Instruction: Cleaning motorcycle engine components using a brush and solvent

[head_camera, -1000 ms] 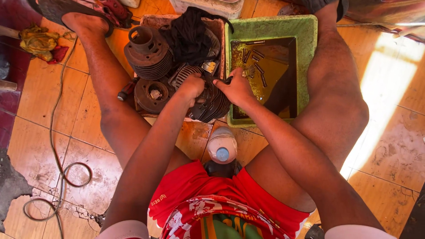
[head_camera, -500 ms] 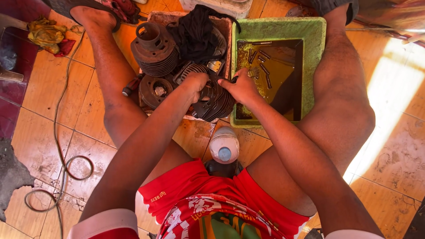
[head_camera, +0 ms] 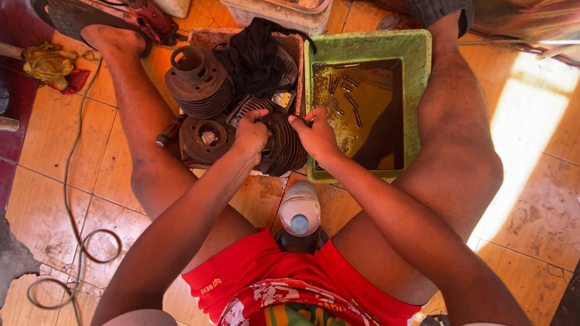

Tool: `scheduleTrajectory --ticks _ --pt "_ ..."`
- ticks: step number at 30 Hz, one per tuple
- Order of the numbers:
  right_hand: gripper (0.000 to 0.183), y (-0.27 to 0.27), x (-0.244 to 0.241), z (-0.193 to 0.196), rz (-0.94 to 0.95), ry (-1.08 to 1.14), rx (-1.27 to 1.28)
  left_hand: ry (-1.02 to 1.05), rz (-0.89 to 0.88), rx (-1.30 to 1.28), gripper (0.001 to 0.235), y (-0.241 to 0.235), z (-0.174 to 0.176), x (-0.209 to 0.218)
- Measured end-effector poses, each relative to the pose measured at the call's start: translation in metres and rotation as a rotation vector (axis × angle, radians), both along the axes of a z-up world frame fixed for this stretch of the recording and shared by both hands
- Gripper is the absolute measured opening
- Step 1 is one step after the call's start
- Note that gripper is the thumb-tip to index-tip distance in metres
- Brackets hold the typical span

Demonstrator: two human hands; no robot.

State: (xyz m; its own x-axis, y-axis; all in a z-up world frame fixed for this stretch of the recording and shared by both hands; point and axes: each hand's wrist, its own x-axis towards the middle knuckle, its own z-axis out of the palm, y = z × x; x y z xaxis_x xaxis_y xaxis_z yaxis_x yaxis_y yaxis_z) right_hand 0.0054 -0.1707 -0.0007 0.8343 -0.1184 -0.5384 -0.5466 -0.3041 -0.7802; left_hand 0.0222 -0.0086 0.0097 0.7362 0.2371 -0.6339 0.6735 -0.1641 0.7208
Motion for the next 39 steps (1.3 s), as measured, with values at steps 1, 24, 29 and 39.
scheduleTrajectory --ticks 1,24,29,39 --pt "0.049 0.003 -0.001 -0.002 -0.001 0.005 0.003 0.005 -0.001 0.003 0.041 0.004 0.006 -0.007" --pt "0.043 -0.039 -0.033 0.078 -0.172 -0.029 0.208 -0.252 -0.204 -0.443 0.049 0.006 0.056 -0.032" --pt "0.04 -0.044 -0.031 0.054 -0.159 -0.06 0.179 -0.232 -0.211 -0.442 0.048 0.002 0.043 -0.033" --pt "0.04 -0.048 -0.035 0.05 -0.204 -0.051 0.142 -0.211 -0.202 -0.446 0.044 -0.013 0.042 -0.041"
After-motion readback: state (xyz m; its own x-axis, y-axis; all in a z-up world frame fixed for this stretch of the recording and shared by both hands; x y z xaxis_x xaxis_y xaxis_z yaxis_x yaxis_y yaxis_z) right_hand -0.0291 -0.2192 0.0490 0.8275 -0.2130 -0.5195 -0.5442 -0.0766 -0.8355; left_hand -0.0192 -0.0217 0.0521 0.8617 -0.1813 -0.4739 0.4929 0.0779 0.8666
